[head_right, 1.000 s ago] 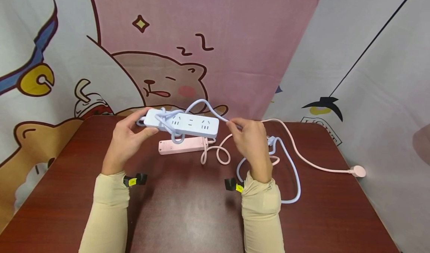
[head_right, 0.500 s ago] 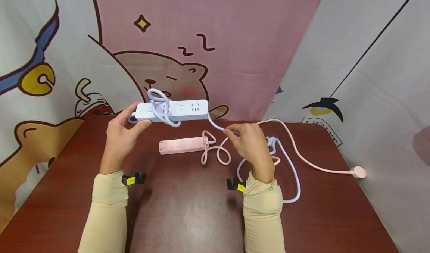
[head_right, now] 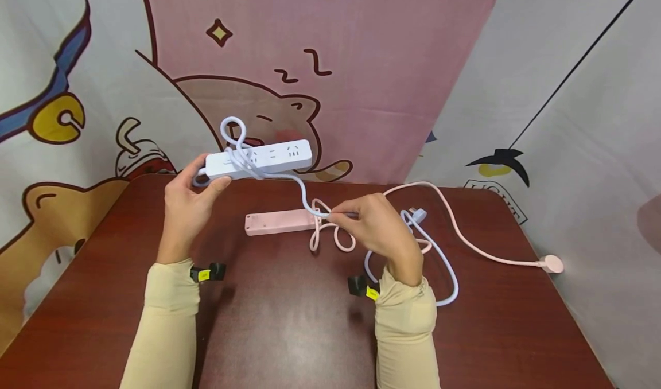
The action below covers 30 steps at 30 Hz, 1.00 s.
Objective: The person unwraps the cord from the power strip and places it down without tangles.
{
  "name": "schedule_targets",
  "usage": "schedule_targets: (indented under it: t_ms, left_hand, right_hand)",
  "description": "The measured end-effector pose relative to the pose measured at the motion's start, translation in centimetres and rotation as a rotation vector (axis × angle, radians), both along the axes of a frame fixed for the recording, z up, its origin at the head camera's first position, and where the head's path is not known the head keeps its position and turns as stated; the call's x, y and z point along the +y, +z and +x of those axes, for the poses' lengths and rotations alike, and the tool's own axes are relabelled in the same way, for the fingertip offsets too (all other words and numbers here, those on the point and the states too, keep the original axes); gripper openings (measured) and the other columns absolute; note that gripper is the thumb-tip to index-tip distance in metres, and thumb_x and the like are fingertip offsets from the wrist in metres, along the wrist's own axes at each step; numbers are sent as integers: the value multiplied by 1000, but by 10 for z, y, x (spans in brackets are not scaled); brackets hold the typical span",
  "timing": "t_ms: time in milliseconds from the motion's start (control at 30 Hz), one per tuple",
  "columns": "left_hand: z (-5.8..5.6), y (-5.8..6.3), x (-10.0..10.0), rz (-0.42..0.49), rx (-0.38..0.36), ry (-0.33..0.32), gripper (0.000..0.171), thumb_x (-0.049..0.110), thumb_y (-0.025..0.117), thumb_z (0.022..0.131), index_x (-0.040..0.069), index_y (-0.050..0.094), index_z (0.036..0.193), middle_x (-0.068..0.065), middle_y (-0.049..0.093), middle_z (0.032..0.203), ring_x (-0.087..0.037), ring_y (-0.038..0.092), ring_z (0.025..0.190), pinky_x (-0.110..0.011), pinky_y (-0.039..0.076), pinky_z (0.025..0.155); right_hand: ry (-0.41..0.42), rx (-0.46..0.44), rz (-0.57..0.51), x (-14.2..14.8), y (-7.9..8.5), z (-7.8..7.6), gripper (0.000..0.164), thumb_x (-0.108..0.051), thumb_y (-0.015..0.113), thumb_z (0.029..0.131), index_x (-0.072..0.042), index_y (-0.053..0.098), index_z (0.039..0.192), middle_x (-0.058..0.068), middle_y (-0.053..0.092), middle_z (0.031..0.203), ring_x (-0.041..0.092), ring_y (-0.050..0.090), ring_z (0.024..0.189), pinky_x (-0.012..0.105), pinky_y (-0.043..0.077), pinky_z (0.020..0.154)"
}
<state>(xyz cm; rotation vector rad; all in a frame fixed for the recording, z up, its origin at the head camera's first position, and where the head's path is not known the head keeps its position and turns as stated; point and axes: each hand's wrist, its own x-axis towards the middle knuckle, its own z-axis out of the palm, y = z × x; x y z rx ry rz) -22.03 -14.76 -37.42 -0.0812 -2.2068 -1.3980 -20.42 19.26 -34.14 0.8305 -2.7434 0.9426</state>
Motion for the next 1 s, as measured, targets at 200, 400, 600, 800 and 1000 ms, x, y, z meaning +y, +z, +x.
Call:
schedule_targets:
  t_ms: [200, 400, 600, 800, 1000]
  left_hand:
    - [-2, -1, 1, -34, 11, -8, 59, 23, 81, 89, 7, 59, 142, -15, 67, 133, -26, 64, 116, -49, 51, 101]
    - [-2, -1, 1, -68, 13, -18, 59, 25, 80, 89, 8, 59, 142, -15, 67, 132, -28, 64, 116, -49, 52, 100]
    - [-2, -3, 0, -109, 14, -19, 60, 23, 82, 88, 6, 59, 141, -17, 67, 130, -31, 65, 116, -50, 53, 100]
    - [0, -2, 0, -131, 10, -37, 62, 20, 84, 85, 4, 60, 140, -18, 69, 126, -29, 67, 112, -36, 55, 93]
    - [1, -1, 0, -112, -34, -106, 57, 22, 82, 88, 9, 61, 140, -14, 70, 126, -23, 65, 110, -15, 45, 88]
  right_hand:
    - [56, -3, -46, 2, 5, 6, 8, -17, 79, 89, -16, 83, 96, -8, 79, 84, -2, 58, 70, 19, 48, 65]
    - [90, -18, -181, 5, 10, 11, 10, -10, 80, 87, -13, 83, 96, -5, 79, 85, -3, 62, 72, 16, 51, 67]
    - [96, 16, -304, 8, 11, 12, 11, -2, 79, 86, -7, 82, 95, 3, 80, 88, -4, 68, 80, 15, 54, 73]
    - [-32, 134, -513, 7, 10, 11, 7, 5, 77, 85, 2, 80, 91, -14, 75, 79, -5, 60, 68, 14, 48, 62]
    - [-122, 165, -586, 7, 8, 5, 7, 0, 74, 89, 1, 81, 90, -19, 72, 75, -4, 56, 64, 14, 44, 58]
